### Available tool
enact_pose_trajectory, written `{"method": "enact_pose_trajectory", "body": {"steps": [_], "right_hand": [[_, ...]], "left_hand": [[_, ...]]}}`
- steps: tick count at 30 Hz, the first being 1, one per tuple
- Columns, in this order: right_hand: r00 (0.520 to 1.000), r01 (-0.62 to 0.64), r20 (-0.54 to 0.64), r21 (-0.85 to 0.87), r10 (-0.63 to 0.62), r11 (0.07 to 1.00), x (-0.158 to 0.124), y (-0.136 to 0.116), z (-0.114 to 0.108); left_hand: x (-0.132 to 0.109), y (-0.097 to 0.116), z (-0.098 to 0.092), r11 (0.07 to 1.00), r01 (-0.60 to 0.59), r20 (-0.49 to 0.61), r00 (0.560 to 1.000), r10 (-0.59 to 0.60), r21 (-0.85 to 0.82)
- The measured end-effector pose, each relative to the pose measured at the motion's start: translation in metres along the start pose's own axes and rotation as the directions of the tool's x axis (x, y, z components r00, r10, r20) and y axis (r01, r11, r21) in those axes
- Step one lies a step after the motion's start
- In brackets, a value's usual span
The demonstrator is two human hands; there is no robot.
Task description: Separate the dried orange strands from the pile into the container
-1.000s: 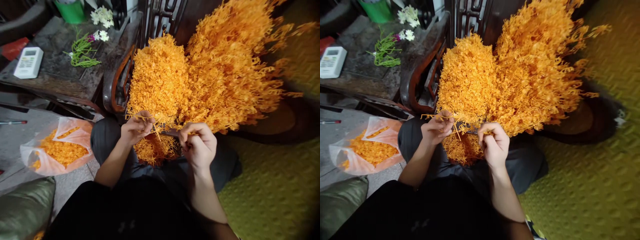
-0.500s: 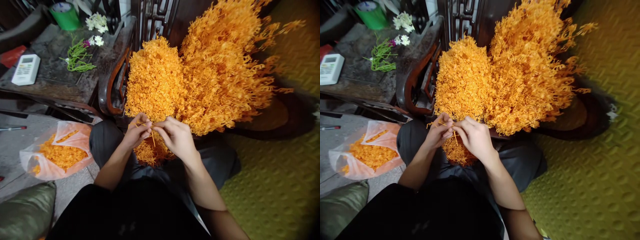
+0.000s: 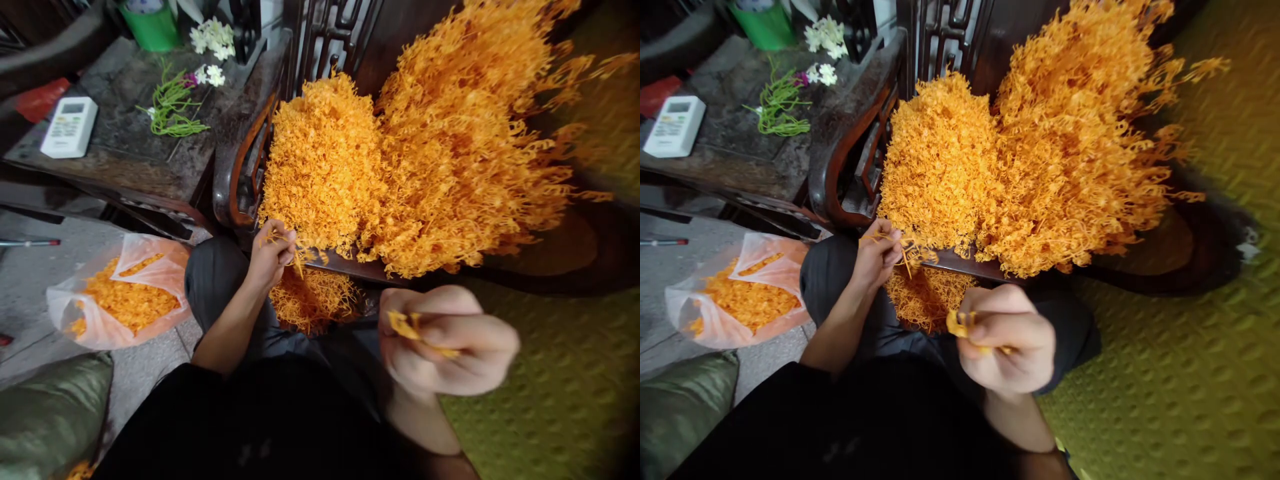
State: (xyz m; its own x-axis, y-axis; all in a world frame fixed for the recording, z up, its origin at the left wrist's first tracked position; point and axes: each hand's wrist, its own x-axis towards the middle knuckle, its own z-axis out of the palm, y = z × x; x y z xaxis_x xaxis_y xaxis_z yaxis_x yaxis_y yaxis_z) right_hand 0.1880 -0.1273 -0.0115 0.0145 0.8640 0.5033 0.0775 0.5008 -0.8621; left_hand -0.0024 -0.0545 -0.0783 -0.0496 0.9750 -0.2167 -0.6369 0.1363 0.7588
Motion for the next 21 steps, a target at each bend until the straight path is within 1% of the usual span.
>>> {"method": "enact_pose_trajectory", "body": {"steps": [2, 3, 5, 6, 8, 12, 14, 17, 19, 21], "right_hand": [[0.997, -0.011, -0.068, 0.118, 0.02, 0.993, 0.005, -0.01, -0.003], [0.997, -0.032, -0.066, 0.155, 0.043, 0.987, 0.01, -0.011, -0.004], [0.993, -0.116, 0.026, 0.221, 0.113, 0.968, 0.017, -0.009, -0.005], [0.989, -0.143, 0.071, 0.267, 0.129, 0.953, 0.02, -0.006, -0.006], [0.977, -0.207, 0.131, 0.361, 0.17, 0.909, 0.023, 0.0, -0.01], [0.924, -0.379, 0.226, 0.43, 0.308, 0.82, 0.025, 0.006, -0.015], [0.911, -0.412, 0.259, 0.509, 0.322, 0.756, 0.027, 0.008, -0.015], [0.895, -0.446, 0.307, 0.622, 0.323, 0.643, 0.029, 0.015, -0.014], [0.889, -0.457, 0.31, 0.638, 0.336, 0.62, 0.03, 0.023, -0.015], [0.883, -0.468, 0.309, 0.64, 0.353, 0.609, 0.029, 0.033, -0.015]], "left_hand": [[-0.002, 0.003, -0.002, 1.0, -0.021, 0.091, 0.996, 0.021, -0.001], [-0.004, 0.004, -0.002, 0.999, -0.04, 0.138, 0.99, 0.039, 0.005], [-0.008, 0.004, -0.004, 0.996, -0.079, 0.221, 0.973, 0.069, 0.037], [-0.01, 0.004, -0.005, 0.993, -0.1, 0.256, 0.963, 0.08, 0.066], [-0.011, 0.002, -0.009, 0.981, -0.149, 0.298, 0.949, 0.106, 0.125], [-0.009, 0.0, -0.015, 0.948, -0.258, 0.319, 0.929, 0.19, 0.185], [-0.008, 0.0, -0.015, 0.931, -0.294, 0.321, 0.922, 0.216, 0.217], [-0.008, 0.001, -0.012, 0.918, -0.304, 0.31, 0.925, 0.22, 0.255], [-0.009, 0.0, -0.011, 0.927, -0.303, 0.305, 0.924, 0.23, 0.221], [-0.009, -0.001, -0.01, 0.942, -0.299, 0.316, 0.918, 0.241, 0.15]]}}
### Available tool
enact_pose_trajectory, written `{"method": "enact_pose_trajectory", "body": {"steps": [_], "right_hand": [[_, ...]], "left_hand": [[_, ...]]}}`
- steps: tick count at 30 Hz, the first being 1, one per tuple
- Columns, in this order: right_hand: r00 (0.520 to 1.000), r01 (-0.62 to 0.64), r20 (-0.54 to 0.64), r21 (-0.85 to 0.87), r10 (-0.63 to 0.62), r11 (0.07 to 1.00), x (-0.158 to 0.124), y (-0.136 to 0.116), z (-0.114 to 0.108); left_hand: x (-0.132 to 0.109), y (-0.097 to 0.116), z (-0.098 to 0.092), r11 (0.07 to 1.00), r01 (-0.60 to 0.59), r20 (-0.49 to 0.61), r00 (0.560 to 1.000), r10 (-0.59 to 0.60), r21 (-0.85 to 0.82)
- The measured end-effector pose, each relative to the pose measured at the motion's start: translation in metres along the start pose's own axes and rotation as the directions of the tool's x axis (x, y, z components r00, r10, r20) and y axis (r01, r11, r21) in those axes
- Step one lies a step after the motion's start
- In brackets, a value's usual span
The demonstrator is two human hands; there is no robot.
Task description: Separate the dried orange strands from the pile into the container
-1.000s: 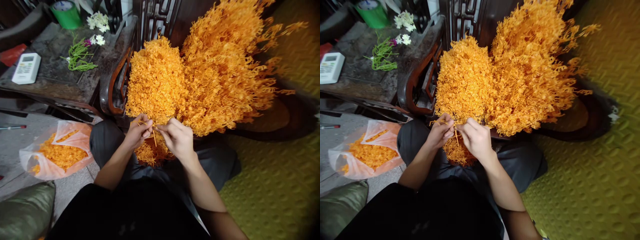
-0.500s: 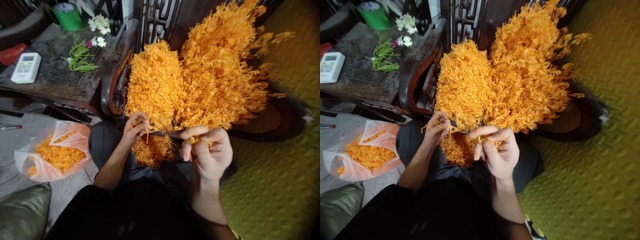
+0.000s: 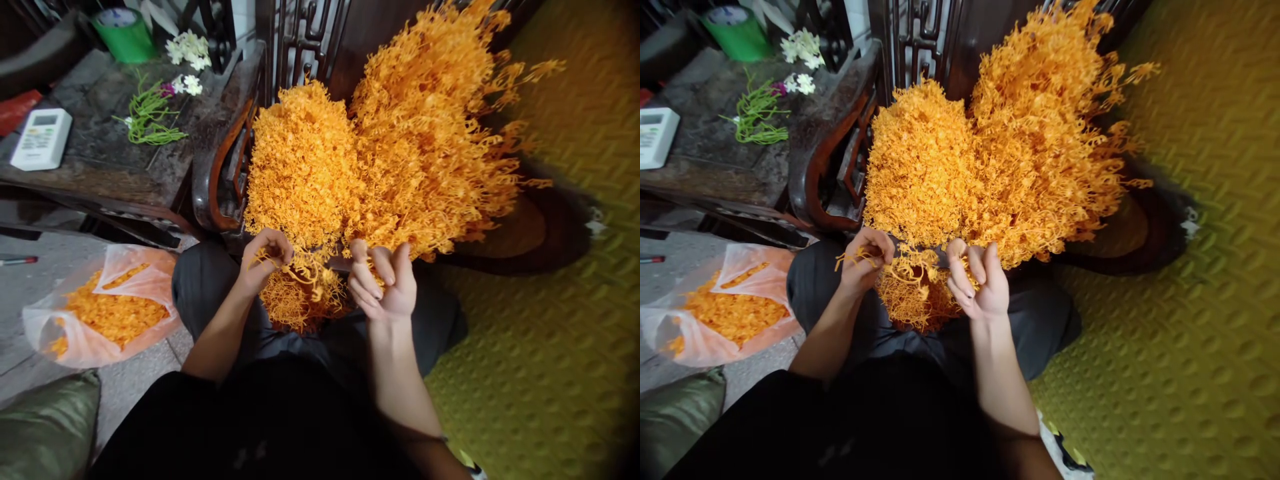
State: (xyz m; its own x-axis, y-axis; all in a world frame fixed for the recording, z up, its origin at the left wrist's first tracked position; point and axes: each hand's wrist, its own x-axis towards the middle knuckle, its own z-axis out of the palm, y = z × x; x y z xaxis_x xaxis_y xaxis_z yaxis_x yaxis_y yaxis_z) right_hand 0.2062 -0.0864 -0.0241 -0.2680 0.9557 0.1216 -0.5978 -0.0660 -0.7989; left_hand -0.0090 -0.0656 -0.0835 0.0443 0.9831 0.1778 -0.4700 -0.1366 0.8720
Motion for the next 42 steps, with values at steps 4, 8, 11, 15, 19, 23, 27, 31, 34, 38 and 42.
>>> {"method": "enact_pose_trajectory", "body": {"steps": [4, 8, 11, 15, 19, 23, 27, 31, 34, 38, 42], "right_hand": [[0.997, -0.055, 0.059, 0.082, 0.05, 0.995, 0.003, 0.014, -0.014], [0.998, -0.056, 0.029, -0.01, 0.057, 0.998, -0.003, 0.02, -0.017], [0.998, -0.054, 0.008, -0.444, 0.064, 0.895, -0.013, 0.015, -0.01], [0.986, 0.078, 0.124, -0.934, 0.113, 0.349, -0.02, 0.013, 0.003], [0.983, 0.172, 0.177, -0.981, 0.049, 0.091, -0.019, 0.028, 0.004], [0.937, 0.193, 0.188, -0.981, -0.294, -0.013, -0.015, 0.033, -0.012], [0.828, 0.091, 0.093, -0.995, -0.552, -0.031, -0.011, 0.018, -0.029], [0.752, 0.048, 0.021, -0.999, -0.658, 0.024, -0.012, 0.011, -0.039], [0.668, 0.07, 0.061, -0.997, -0.742, -0.018, -0.014, 0.016, -0.041], [0.7, 0.106, 0.109, -0.993, -0.706, -0.048, -0.012, 0.02, -0.039], [0.883, 0.277, 0.299, -0.954, -0.362, -0.113, -0.005, 0.014, -0.033]], "left_hand": [[0.001, -0.001, 0.001, 0.99, -0.017, 0.046, 0.999, 0.023, -0.143], [0.004, 0.002, 0.002, 0.978, -0.01, 0.032, 0.999, 0.017, -0.207], [0.006, 0.002, 0.002, 0.981, 0.005, -0.01, 1.0, -0.007, -0.194], [0.006, -0.001, 0.004, 0.981, 0.0, -0.018, 1.0, -0.003, -0.195], [0.001, -0.002, 0.005, 0.978, -0.062, 0.036, 0.997, 0.071, -0.199], [-0.005, 0.007, -0.001, 0.99, -0.121, 0.163, 0.978, 0.13, -0.067], [-0.004, 0.015, -0.005, 0.99, -0.137, 0.257, 0.959, 0.123, 0.039], [0.001, 0.011, -0.001, 0.992, -0.13, 0.159, 0.979, 0.129, -0.002], [-0.002, 0.009, 0.001, 0.996, -0.084, 0.151, 0.985, 0.085, -0.014], [-0.008, 0.018, -0.001, 0.938, -0.103, 0.298, 0.955, 0.0, 0.332], [-0.006, 0.024, 0.002, 0.704, -0.173, 0.428, 0.881, -0.202, 0.689]]}}
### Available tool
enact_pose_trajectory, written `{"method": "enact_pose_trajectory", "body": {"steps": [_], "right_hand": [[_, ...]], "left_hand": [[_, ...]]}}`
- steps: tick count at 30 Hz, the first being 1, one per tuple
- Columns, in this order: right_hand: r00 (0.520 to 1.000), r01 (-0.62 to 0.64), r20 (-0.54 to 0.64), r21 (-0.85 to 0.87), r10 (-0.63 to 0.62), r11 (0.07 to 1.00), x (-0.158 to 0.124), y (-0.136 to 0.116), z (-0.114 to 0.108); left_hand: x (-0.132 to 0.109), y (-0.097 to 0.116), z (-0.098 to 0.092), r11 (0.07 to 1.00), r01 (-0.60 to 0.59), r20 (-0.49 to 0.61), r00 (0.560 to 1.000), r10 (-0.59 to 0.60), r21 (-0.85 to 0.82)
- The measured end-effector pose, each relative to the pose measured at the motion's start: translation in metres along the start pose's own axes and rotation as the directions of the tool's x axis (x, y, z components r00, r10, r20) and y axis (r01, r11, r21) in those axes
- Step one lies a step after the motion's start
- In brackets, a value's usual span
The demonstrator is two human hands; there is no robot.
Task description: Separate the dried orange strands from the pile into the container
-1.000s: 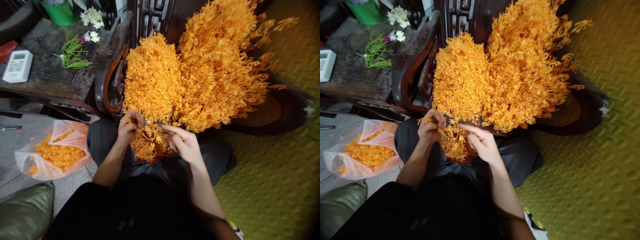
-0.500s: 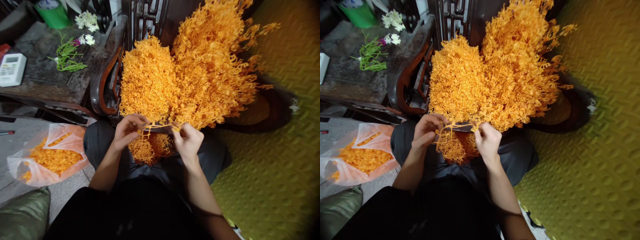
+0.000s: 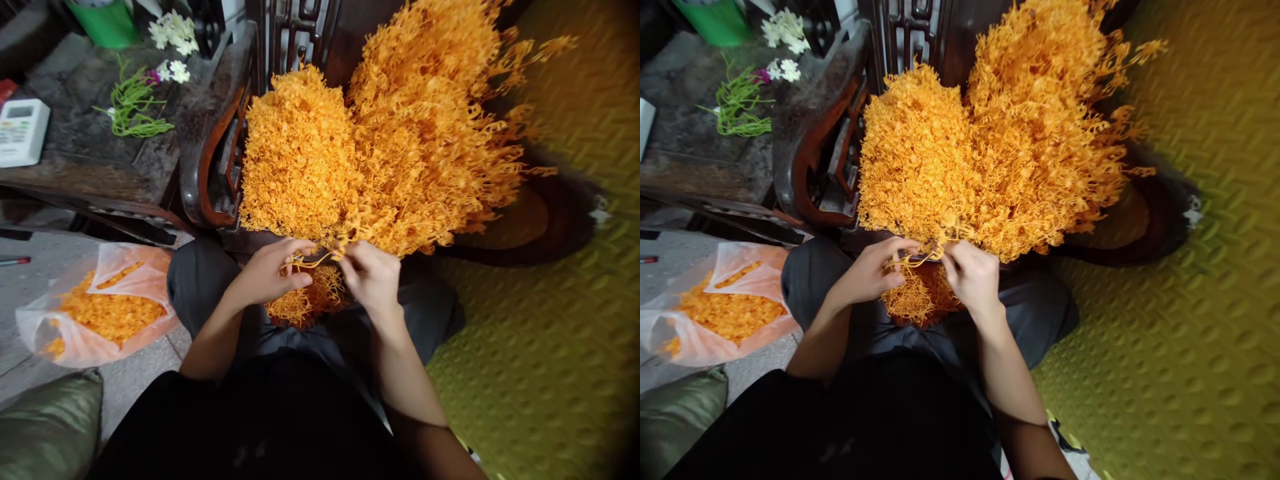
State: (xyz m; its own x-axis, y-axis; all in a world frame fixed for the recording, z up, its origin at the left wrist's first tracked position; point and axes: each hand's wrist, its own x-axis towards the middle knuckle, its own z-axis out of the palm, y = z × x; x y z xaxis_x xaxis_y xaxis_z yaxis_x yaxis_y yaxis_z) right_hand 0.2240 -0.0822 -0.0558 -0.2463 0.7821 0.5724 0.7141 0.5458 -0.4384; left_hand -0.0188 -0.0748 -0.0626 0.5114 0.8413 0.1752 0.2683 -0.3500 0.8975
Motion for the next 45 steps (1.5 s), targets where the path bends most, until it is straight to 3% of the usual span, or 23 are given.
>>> {"method": "enact_pose_trajectory", "body": {"steps": [2, 5, 7, 10, 13, 15, 17, 20, 22, 25, 29, 32, 34, 36, 38, 40, 43, 45], "right_hand": [[0.987, 0.091, 0.136, -0.035, -0.085, 0.995, 0.005, -0.002, 0.001], [0.975, 0.118, 0.199, -0.065, -0.103, 0.991, 0.01, -0.008, 0.005], [0.969, 0.098, 0.234, -0.043, -0.085, 0.994, 0.012, -0.012, 0.006], [0.963, 0.019, 0.264, 0.108, -0.047, 0.994, 0.016, -0.015, 0.004], [0.988, -0.143, 0.098, 0.246, 0.122, 0.959, 0.015, -0.013, 0.001], [0.943, -0.318, -0.009, 0.275, 0.333, 0.907, 0.011, -0.009, 0.003], [0.876, -0.469, 0.044, 0.32, 0.481, 0.823, 0.006, -0.005, 0.008], [0.843, -0.534, 0.217, 0.44, 0.492, 0.722, 0.0, -0.005, 0.017], [0.855, -0.511, 0.225, 0.52, 0.467, 0.685, 0.0, -0.011, 0.021], [0.882, -0.464, 0.216, 0.552, 0.418, 0.693, 0.004, -0.02, 0.022], [0.898, -0.439, 0.219, 0.516, 0.383, 0.735, 0.006, -0.024, 0.022], [0.847, -0.5, 0.191, 0.606, 0.497, 0.619, 0.002, -0.019, 0.024], [0.793, -0.545, 0.231, 0.683, 0.563, 0.487, -0.002, -0.016, 0.026], [0.769, -0.572, 0.285, 0.706, 0.572, 0.417, -0.004, -0.015, 0.028], [0.771, -0.578, 0.302, 0.701, 0.561, 0.417, -0.004, -0.015, 0.029], [0.783, -0.563, 0.283, 0.701, 0.553, 0.438, -0.002, -0.016, 0.028], [0.841, -0.512, 0.243, 0.647, 0.484, 0.565, 0.002, -0.02, 0.027], [0.88, -0.471, 0.256, 0.57, 0.4, 0.673, 0.005, -0.022, 0.028]], "left_hand": [[0.003, 0.001, 0.003, 0.992, 0.044, 0.045, 0.998, -0.049, 0.12], [0.008, 0.0, 0.013, 0.965, 0.136, -0.071, 0.99, -0.123, 0.223], [0.01, -0.002, 0.019, 0.971, 0.201, -0.172, 0.969, -0.178, 0.126], [0.013, -0.007, 0.022, 0.955, 0.22, -0.174, 0.951, -0.256, -0.199], [0.015, -0.013, 0.018, 0.897, 0.17, -0.153, 0.956, -0.25, -0.408], [0.016, -0.015, 0.016, 0.887, 0.132, -0.167, 0.96, -0.226, -0.441], [0.016, -0.015, 0.016, 0.894, 0.099, -0.181, 0.964, -0.195, -0.436], [0.016, -0.015, 0.02, 0.934, 0.09, -0.204, 0.964, -0.168, -0.345], [0.015, -0.014, 0.023, 0.974, 0.081, -0.212, 0.969, -0.126, -0.21], [0.014, -0.01, 0.026, 0.995, 0.063, -0.216, 0.975, -0.045, 0.077], [0.011, -0.006, 0.028, 0.906, 0.138, -0.233, 0.971, -0.045, 0.4], [0.01, -0.006, 0.028, 0.893, 0.116, -0.158, 0.986, -0.051, 0.435], [0.009, -0.007, 0.027, 0.887, 0.096, -0.152, 0.988, -0.03, 0.452], [0.008, -0.008, 0.025, 0.878, 0.066, -0.16, 0.987, 0.012, 0.474], [0.008, -0.009, 0.023, 0.912, 0.002, -0.115, 0.992, 0.049, 0.41], [0.01, -0.011, 0.022, 0.977, -0.01, -0.099, 0.995, 0.032, 0.211], [0.013, -0.015, 0.024, 0.987, 0.043, -0.21, 0.975, -0.075, -0.154], [0.016, -0.017, 0.026, 0.956, 0.054, -0.28, 0.95, -0.138, -0.288]]}}
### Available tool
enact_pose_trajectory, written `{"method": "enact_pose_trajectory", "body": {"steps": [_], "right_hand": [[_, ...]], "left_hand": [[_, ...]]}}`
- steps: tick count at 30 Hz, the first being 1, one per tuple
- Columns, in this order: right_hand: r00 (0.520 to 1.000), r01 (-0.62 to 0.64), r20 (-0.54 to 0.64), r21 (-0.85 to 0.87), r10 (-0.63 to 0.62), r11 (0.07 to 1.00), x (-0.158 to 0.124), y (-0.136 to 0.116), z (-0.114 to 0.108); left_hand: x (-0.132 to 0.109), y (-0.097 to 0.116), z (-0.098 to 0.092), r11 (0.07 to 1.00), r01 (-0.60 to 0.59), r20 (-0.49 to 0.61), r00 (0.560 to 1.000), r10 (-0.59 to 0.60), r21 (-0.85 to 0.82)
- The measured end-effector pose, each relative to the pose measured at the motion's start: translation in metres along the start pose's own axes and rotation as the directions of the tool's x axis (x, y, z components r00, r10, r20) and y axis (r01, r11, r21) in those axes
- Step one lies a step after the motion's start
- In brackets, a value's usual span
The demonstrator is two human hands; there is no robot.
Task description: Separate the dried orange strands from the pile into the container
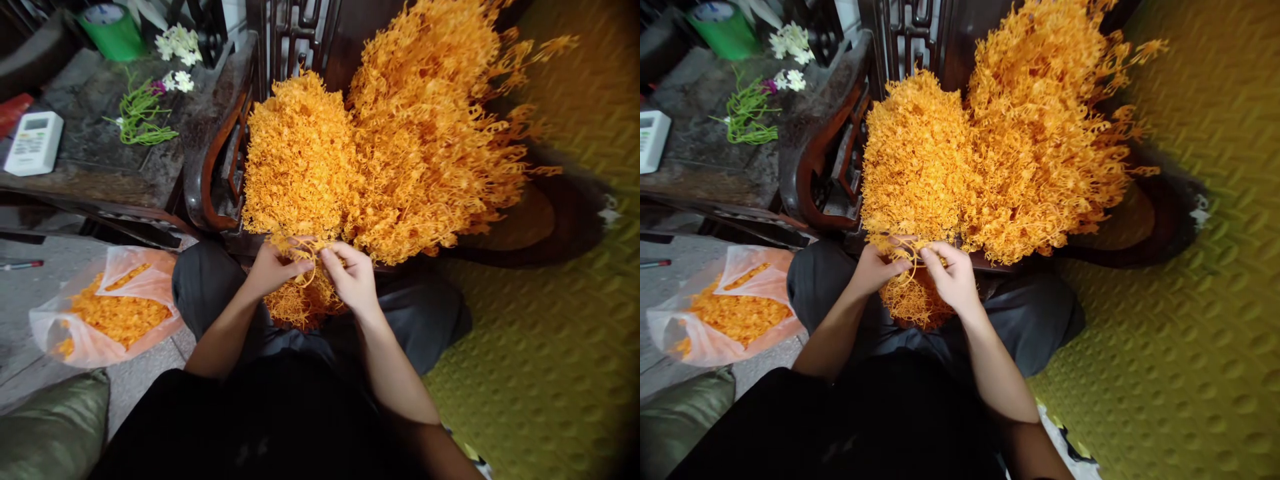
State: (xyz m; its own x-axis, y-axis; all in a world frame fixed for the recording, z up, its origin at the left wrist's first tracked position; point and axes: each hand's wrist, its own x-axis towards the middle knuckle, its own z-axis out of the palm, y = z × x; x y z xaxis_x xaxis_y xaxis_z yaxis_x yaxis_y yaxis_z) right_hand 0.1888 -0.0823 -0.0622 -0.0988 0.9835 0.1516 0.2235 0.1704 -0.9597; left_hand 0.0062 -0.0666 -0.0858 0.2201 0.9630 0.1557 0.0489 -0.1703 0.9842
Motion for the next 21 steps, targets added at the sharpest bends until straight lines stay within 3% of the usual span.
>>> {"method": "enact_pose_trajectory", "body": {"steps": [2, 8, 13, 17, 21], "right_hand": [[0.999, 0.0, 0.052, -0.022, 0.001, 1.0, 0.0, 0.0, 0.003], [0.988, -0.147, 0.083, 0.296, 0.128, 0.944, -0.002, 0.003, 0.011], [0.988, -0.146, 0.085, 0.222, 0.129, 0.964, -0.008, -0.01, 0.012], [0.979, -0.194, 0.113, 0.232, 0.172, 0.953, -0.013, -0.018, 0.009], [0.973, -0.229, 0.1, 0.275, 0.209, 0.934, -0.016, -0.022, 0.011]], "left_hand": [[0.001, -0.001, 0.002, 0.999, 0.026, -0.044, 0.999, -0.028, -0.043], [-0.002, -0.003, 0.005, 0.997, 0.057, -0.166, 0.984, -0.066, -0.058], [-0.002, -0.005, 0.016, 0.978, 0.063, -0.331, 0.935, -0.128, -0.2], [-0.002, 0.003, 0.022, 0.969, 0.109, -0.384, 0.904, -0.189, -0.221], [-0.005, 0.014, 0.026, 0.978, 0.082, -0.417, 0.895, -0.157, -0.192]]}}
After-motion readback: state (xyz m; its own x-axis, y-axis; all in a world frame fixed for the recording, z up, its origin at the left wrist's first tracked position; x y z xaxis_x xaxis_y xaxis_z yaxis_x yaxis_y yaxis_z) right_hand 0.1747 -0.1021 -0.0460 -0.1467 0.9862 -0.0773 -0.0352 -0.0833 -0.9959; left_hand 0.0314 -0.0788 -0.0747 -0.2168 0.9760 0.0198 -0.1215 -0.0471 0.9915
